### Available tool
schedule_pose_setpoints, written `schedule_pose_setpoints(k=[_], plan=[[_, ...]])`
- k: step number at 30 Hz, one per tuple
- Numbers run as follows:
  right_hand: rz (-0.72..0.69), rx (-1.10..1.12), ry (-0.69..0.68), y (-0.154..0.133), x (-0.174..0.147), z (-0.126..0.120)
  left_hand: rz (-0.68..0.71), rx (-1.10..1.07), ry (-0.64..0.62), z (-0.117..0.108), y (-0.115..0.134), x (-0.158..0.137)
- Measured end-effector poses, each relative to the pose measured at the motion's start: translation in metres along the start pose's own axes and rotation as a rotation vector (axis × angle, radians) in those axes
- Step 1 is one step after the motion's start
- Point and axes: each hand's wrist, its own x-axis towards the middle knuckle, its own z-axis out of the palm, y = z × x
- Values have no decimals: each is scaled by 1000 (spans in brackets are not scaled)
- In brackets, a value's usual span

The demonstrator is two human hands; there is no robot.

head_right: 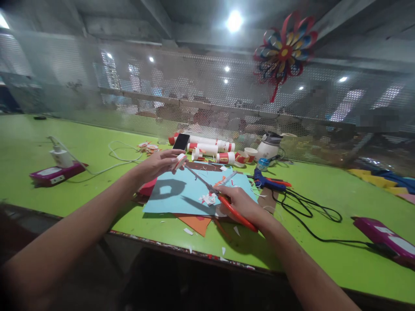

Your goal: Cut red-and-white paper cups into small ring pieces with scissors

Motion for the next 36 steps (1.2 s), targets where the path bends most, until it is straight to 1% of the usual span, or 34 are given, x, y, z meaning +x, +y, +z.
schedule_pose_setpoints(k=[4, 12, 28, 36], plan=[[-18, 66, -23, 4, -4, -6, 43, -20, -7, -2, 1, 0], [1, 232, -147, 0, -14, -13, 55, -38, -108, 4, 6, -3], [-48, 169, -121, -5, -10, -15, 36, -37, -130, 8, 11, -5], [-38, 178, -129, -3, -11, -13, 16, -34, -134, 7, 10, -5]])
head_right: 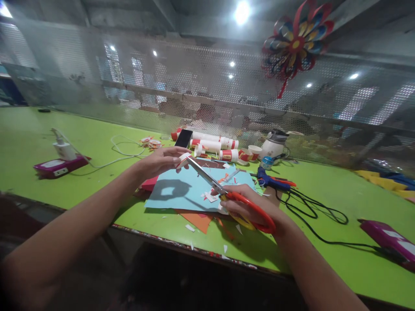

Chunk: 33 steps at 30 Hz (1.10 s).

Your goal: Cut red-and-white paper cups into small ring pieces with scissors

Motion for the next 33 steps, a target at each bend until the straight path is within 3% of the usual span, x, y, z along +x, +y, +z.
schedule_pose_setpoints(k=[33], plan=[[9, -9, -10, -8, 3, 2, -4, -26, -1, -1, -2, 1]])
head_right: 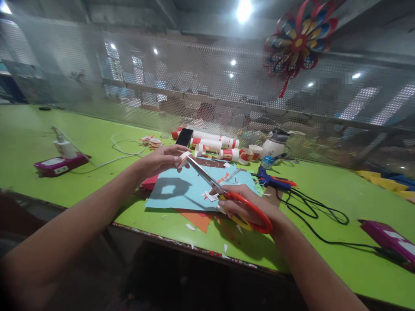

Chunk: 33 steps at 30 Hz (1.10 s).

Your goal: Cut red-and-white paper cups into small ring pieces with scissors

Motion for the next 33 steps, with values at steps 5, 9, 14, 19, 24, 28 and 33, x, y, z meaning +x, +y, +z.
schedule_pose_setpoints(k=[5, 9, 14, 19, 24, 28, 33], plan=[[0, 16, 0, 0, -1, 1, 4, 4, -5, -1, -1, 0], [11, 37, 0, 0, -1, 2, 0, 11, -4, -3, -2, 0], [7, 58, -11, 3, 0, 2, 1, 23, 2, -1, 0, 0], [6, 67, -29, 5, -1, 3, -9, 26, 16, 1, 2, -1], [3, 58, -19, 4, -1, 3, -17, 15, 25, 1, 0, 0], [12, 44, -1, 5, -2, 3, -18, -3, 25, 1, -2, 1], [20, 42, 5, 10, -2, 5, -23, -37, 18, 1, -4, 2]])
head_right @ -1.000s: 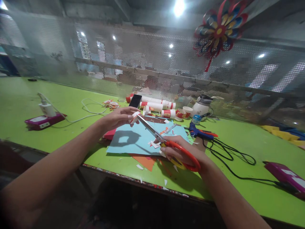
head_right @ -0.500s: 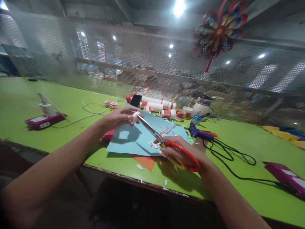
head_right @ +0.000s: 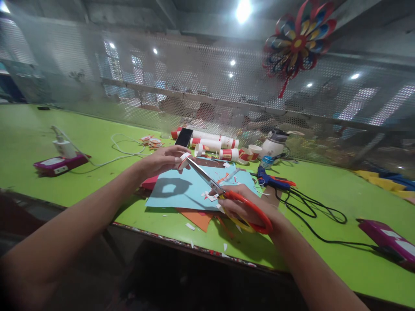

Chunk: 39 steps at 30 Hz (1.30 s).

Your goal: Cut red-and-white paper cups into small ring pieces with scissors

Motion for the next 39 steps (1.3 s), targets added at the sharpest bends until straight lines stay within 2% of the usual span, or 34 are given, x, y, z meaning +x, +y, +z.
schedule_pose_setpoints(k=[17, 28, 39], plan=[[0, 6, -5, 3, 2, -1, -30, -89, 16, 1, 3, -1], [-28, -233, 179, -15, 10, 11, 34, -127, 138, 9, -2, 1], [-80, -333, 253, -4, 11, 18, 51, -145, 128, 14, -4, 2]])
